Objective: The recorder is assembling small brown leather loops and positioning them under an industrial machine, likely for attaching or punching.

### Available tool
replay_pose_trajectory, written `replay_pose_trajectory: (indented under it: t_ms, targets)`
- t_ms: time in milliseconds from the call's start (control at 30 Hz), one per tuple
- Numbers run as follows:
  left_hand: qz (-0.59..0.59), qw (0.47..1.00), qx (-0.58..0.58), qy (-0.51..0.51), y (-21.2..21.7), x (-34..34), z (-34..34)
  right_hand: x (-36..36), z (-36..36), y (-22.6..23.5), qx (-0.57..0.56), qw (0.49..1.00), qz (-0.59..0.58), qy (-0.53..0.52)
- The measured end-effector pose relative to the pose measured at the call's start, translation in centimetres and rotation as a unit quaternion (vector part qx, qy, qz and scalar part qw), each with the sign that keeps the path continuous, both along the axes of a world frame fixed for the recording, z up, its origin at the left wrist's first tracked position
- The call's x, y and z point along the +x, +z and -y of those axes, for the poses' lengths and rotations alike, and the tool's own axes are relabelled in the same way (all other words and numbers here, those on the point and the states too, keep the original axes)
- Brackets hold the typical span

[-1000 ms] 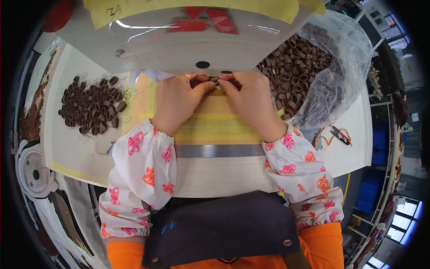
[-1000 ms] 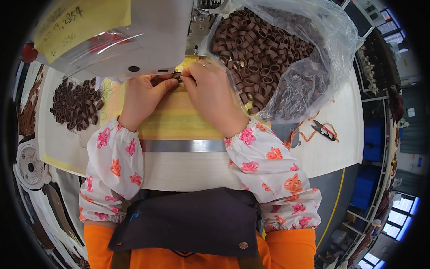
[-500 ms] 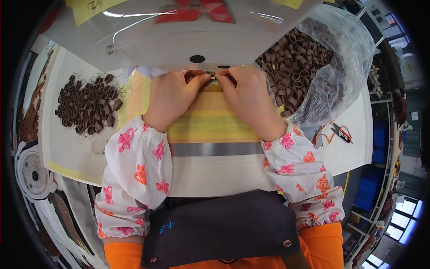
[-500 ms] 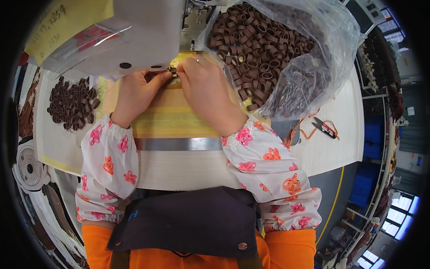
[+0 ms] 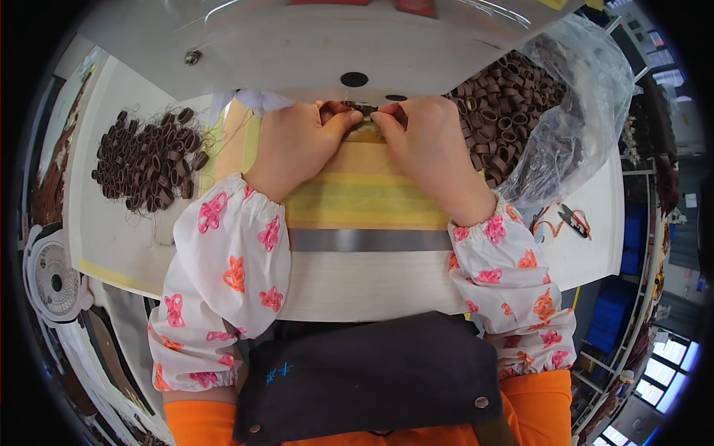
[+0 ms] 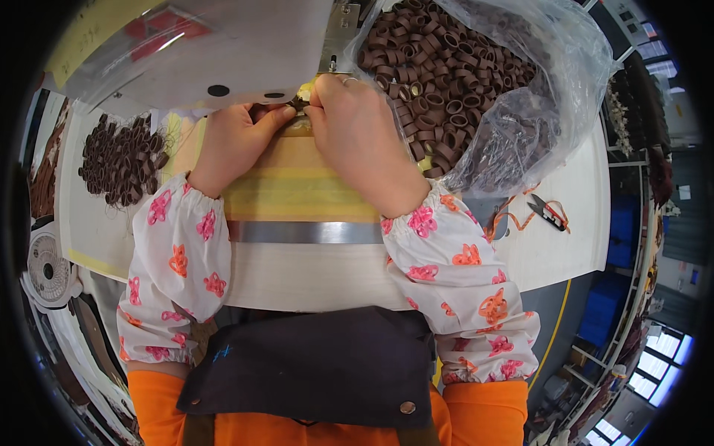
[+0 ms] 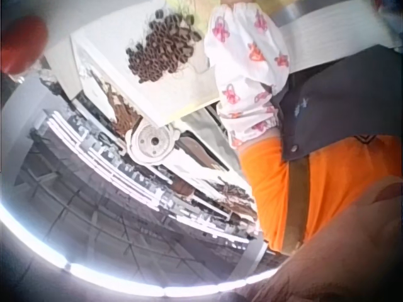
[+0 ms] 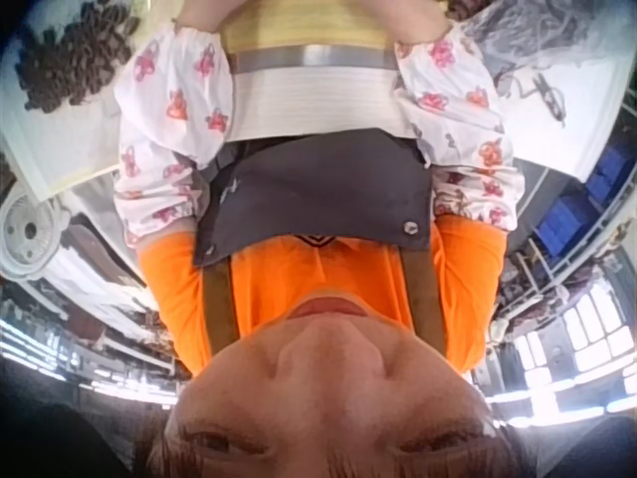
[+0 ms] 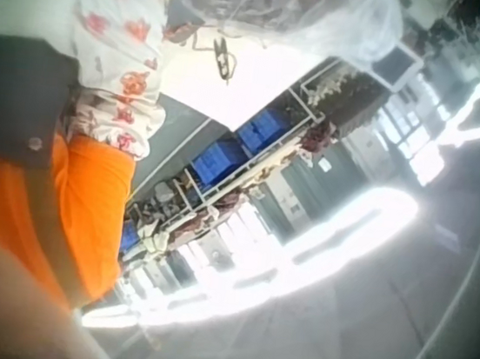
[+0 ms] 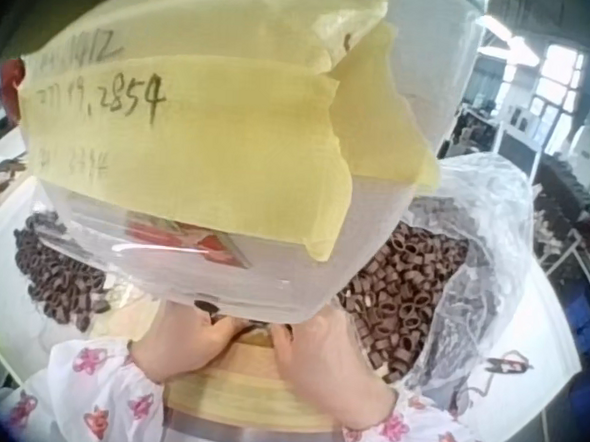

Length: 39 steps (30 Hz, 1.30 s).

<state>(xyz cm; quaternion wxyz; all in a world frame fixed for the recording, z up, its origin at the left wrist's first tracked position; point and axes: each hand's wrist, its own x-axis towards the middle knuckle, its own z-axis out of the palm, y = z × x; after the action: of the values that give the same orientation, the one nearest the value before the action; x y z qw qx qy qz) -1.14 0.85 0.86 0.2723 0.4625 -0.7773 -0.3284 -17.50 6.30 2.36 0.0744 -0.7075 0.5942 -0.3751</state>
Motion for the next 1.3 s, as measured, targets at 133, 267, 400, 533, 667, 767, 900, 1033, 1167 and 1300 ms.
replay_pose_trajectory:
  t_ms: [133,267,400,533,667,767,900,1033,1167,1300]
  targets:
    - [0.028,0.998,0.056,0.030,1.3,-0.1,-0.3,0.1,0.5,-0.1,-0.020,1.000,-0.005,0.004]
    - [0.003,0.999,0.030,0.010,0.8,-0.3,-0.2,-0.2,0.2,-0.1,0.033,0.999,0.012,-0.014]
    - [0.001,1.000,0.009,0.025,0.8,-0.1,-0.4,-0.2,0.5,-0.4,0.006,1.000,0.010,-0.002]
    - [-0.002,0.999,0.025,0.029,0.6,-0.3,-0.3,-0.3,0.3,-0.3,0.004,0.999,0.038,-0.007]
    - [0.006,0.999,0.031,0.024,0.9,-0.4,-0.2,-0.5,0.1,-0.5,0.014,0.998,0.068,-0.012]
    - [-0.011,1.000,0.011,-0.006,0.8,0.0,0.1,-0.5,0.2,-0.6,0.023,0.996,0.082,-0.015]
    - [0.010,0.992,-0.123,-0.015,0.7,0.5,-0.6,-0.7,-0.1,-0.8,0.027,0.996,0.073,-0.035]
    - [-0.018,0.985,-0.129,-0.112,1.0,1.1,-3.4,-0.2,-1.2,-0.4,0.057,0.989,0.136,-0.032]
    - [0.002,0.975,-0.111,-0.190,1.9,1.7,-4.3,0.7,-2.1,1.1,0.248,0.922,0.298,0.000]
    - [-0.056,0.984,-0.096,-0.141,1.5,1.6,-3.8,0.7,-2.9,0.1,0.180,0.935,0.303,0.030]
